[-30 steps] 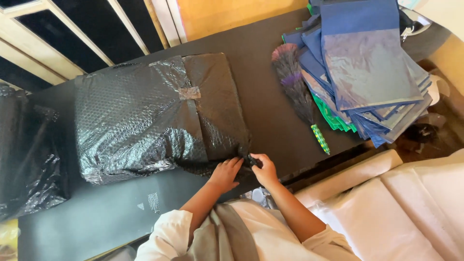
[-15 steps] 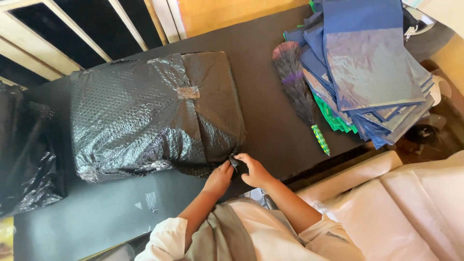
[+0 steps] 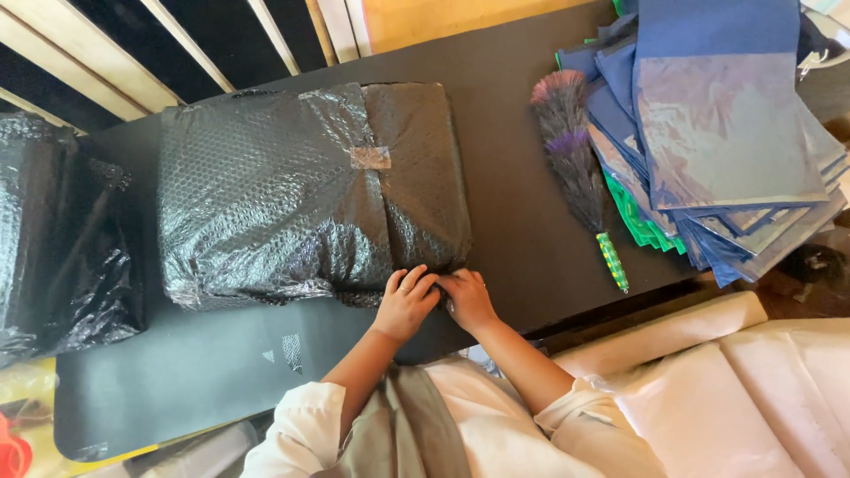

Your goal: Wrapping a pillow in black bubble wrap and then cleaning the exterior with a duster.

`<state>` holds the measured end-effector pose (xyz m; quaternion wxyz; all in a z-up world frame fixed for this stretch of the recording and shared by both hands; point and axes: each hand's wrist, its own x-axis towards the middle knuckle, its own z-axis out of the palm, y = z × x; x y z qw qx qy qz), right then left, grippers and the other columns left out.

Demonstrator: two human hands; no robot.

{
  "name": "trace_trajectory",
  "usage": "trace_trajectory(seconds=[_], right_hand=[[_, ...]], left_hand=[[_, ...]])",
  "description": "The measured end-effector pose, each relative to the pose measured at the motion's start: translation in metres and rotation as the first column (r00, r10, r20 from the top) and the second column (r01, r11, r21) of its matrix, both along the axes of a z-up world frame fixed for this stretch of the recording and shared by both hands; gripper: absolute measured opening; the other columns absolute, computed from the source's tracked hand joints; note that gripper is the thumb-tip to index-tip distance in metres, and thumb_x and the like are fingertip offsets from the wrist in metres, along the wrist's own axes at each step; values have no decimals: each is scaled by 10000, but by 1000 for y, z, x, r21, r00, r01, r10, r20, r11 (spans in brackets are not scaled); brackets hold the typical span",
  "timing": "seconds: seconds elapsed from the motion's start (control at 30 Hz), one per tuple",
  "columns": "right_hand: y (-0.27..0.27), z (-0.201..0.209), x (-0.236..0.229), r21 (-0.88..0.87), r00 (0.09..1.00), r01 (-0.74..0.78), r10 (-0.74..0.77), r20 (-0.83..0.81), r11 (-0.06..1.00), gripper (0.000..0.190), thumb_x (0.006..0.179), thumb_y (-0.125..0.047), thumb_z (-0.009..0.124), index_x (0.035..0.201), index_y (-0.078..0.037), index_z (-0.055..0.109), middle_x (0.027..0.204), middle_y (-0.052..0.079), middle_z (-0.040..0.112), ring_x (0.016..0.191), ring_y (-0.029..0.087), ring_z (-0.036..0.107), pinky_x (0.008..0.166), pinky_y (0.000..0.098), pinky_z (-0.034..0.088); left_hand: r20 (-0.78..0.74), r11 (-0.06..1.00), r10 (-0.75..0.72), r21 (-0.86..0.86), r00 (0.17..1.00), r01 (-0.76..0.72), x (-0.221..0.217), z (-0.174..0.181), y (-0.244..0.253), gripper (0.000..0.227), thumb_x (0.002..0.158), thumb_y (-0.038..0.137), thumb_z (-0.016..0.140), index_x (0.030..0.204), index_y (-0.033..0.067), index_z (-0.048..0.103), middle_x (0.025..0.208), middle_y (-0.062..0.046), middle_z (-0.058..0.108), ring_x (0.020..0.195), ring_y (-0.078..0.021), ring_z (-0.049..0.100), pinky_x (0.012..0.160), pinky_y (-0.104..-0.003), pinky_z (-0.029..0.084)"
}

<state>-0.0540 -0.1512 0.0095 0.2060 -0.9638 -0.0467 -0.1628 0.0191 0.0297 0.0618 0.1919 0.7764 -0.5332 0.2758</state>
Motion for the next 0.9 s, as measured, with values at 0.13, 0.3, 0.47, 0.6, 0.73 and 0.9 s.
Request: trace_trajectory(seconds=[0.13,0.3,0.47,0.6,0.73,0.9], right_hand=[[-13,-8,8,54,986,13,-4,-165,998,514,680,-135,778,1188,-195,726,901,24,754,1020,221,659,1033,412,415],[-18,-12,21,225,984,74,-34,-174,972,104,857,-233,692,883,-142,732,755,97,685,822,316,691,845,433,516],[-8,35,30,377,979,159,-97,-177,912,270,902,-283,701,717,-86,697,661,161,642,702,395,666,715,454,544],[-11,1,31,400,971,212,-147,-189,892,341,885,-337,734,688,-60,701,657,190,655,702,412,677,662,466,561],[-10,-5,29,369,960,242,-165,-228,898,372,887,-358,732,684,-48,706,645,188,655,682,402,682,651,453,563],[-11,10,29,411,930,283,-143,-340,867,412,943,-396,670,744,-40,728,729,191,691,754,386,706,677,438,583]], left_hand=[[59,1000,-5,-3,998,5,16,14,-9,31,928,192,675,935,169,654,1206,-50,648,1261,-289,579,1032,-494,448],[67,1000,14,21,998,-16,34,14,-5,369,925,434,656,1228,224,643,1284,-50,616,1288,-273,564,1067,-507,436],[116,967,167,-212,979,-140,8,8,44,198,877,399,727,1009,253,698,1083,-9,630,993,-240,612,880,-428,477],[29,937,308,-183,951,-298,-9,-32,93,225,792,321,741,974,194,698,1046,-48,623,1022,-281,620,943,-453,509],[42,942,315,-134,948,-307,-1,-22,93,392,847,207,642,1231,140,676,1320,-130,598,1296,-354,569,1126,-557,418],[80,965,248,-104,965,-240,38,-22,83,383,979,167,578,1353,164,659,1394,-132,620,1331,-318,593,1099,-466,465]])
